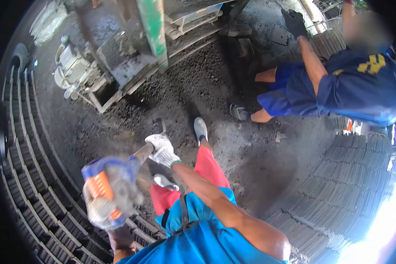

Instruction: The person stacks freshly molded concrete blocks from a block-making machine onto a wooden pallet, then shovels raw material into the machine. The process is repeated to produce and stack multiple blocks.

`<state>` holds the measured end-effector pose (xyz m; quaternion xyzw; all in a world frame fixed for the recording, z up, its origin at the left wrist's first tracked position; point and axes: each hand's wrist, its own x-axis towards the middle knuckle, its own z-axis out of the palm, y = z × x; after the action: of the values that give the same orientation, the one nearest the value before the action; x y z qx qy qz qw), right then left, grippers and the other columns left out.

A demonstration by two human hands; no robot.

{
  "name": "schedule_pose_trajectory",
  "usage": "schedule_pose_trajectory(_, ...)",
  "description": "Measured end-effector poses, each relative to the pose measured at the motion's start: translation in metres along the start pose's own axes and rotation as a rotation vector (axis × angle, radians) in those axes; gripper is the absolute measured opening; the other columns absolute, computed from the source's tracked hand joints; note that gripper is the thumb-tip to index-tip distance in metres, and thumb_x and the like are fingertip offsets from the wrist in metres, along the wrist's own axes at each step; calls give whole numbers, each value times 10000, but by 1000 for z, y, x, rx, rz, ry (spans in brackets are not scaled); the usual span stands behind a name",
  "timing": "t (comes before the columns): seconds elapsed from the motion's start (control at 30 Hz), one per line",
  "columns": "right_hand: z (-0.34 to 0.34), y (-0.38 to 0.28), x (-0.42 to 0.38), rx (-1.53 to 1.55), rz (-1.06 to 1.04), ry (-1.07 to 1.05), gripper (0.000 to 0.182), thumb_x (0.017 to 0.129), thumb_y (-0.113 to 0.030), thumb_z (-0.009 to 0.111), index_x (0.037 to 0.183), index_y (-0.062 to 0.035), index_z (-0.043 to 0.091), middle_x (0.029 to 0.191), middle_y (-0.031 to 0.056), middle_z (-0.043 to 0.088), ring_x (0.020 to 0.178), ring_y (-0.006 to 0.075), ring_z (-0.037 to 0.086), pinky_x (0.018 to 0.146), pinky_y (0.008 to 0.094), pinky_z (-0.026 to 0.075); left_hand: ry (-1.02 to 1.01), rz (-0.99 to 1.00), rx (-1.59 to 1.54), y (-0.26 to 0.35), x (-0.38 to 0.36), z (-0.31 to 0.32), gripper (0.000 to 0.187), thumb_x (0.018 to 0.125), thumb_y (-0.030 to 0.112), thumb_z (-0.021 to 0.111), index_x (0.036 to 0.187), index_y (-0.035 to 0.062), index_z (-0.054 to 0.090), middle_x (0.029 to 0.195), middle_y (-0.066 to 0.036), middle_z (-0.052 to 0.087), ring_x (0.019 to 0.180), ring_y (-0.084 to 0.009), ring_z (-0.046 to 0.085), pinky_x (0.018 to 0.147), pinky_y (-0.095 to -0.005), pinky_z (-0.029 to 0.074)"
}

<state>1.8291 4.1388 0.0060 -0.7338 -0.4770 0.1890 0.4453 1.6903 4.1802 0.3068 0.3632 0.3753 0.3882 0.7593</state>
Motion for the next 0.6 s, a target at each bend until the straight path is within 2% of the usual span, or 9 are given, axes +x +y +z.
schedule_pose_trajectory(0.1, -106, 58, 84, -290, -51, -17, 353, 617, -288, 733, 921, -147, 622, 919, 95, 631, 921, 322, 625, 858, 431, 506, -204, -22, -230, -39, 77, 36, 432, 894, 232, 603, 1225, -25, 494, 949, -154, 599, 713, -307, 639, 618, -420, 578)
schedule_pose_trajectory(0.13, -139, 85, 113, -348, 3, -53, 350, 619, -275, 733, 922, -139, 623, 924, 99, 628, 936, 321, 619, 874, 433, 497, 53, -99, -80, -64, 88, 15, 396, 935, 254, 555, 1220, -16, 499, 928, -146, 610, 683, -275, 628, 581, -372, 554)
schedule_pose_trajectory(0.2, -205, 149, 163, -497, -36, -84, 337, 631, -251, 733, 923, -121, 624, 920, 106, 624, 937, 320, 617, 877, 438, 497, 429, -345, -236, -91, 142, 97, 343, 918, 230, 593, 1148, -17, 534, 771, -88, 591, 553, -194, 563, 455, -269, 453)
schedule_pose_trajectory(0.23, -235, 187, 183, -585, -130, -77, 326, 641, -240, 733, 921, -113, 625, 912, 110, 622, 922, 321, 621, 865, 439, 505, 24, -249, 11, -122, 171, 106, 338, 870, 186, 645, 1118, -28, 564, 721, -66, 589, 565, -177, 574, 466, -277, 448)
schedule_pose_trajectory(0.33, -285, 316, 230, -677, -90, -157, 314, 667, -229, 729, 938, -96, 642, 950, 140, 641, 936, 353, 631, 837, 460, 520, -44, -367, -63, -243, 246, 138, 279, 813, 110, 714, 1057, 12, 620, 697, -41, 614, 599, -181, 646, 515, -297, 511)
schedule_pose_trajectory(0.43, -289, 390, 261, -837, 45, -299, 320, 679, -221, 723, 956, -75, 657, 991, 162, 654, 988, 373, 626, 854, 468, 523, -59, -447, -310, -325, 282, 164, 221, 807, 84, 724, 1006, 36, 639, 626, -19, 589, 612, -209, 691, 496, -290, 513)
schedule_pose_trajectory(0.5, -258, 414, 259, -809, 34, -253, 271, 695, -174, 724, 923, -40, 669, 965, 180, 670, 990, 357, 645, 855, 445, 538, 3, -421, -194, -350, 293, 156, 224, 824, 80, 710, 1027, 32, 629, 664, -35, 625, 661, -215, 713, 469, -271, 495)
schedule_pose_trajectory(0.53, -233, 419, 252, -790, 18, -238, 250, 702, -153, 719, 912, -28, 669, 962, 187, 670, 990, 347, 649, 849, 436, 543, 41, -452, -257, -344, 291, 141, 280, 823, 91, 712, 1073, 18, 610, 721, -53, 646, 669, -223, 716, 492, -299, 537)
schedule_pose_trajectory(0.6, -185, 395, 246, -753, 112, -300, 218, 711, -104, 713, 902, -8, 668, 962, 199, 667, 980, 325, 659, 817, 417, 561, 233, -406, -9, -296, 280, 105, 322, 838, 134, 695, 1116, 19, 583, 782, -43, 632, 665, -215, 708, 639, -332, 614)
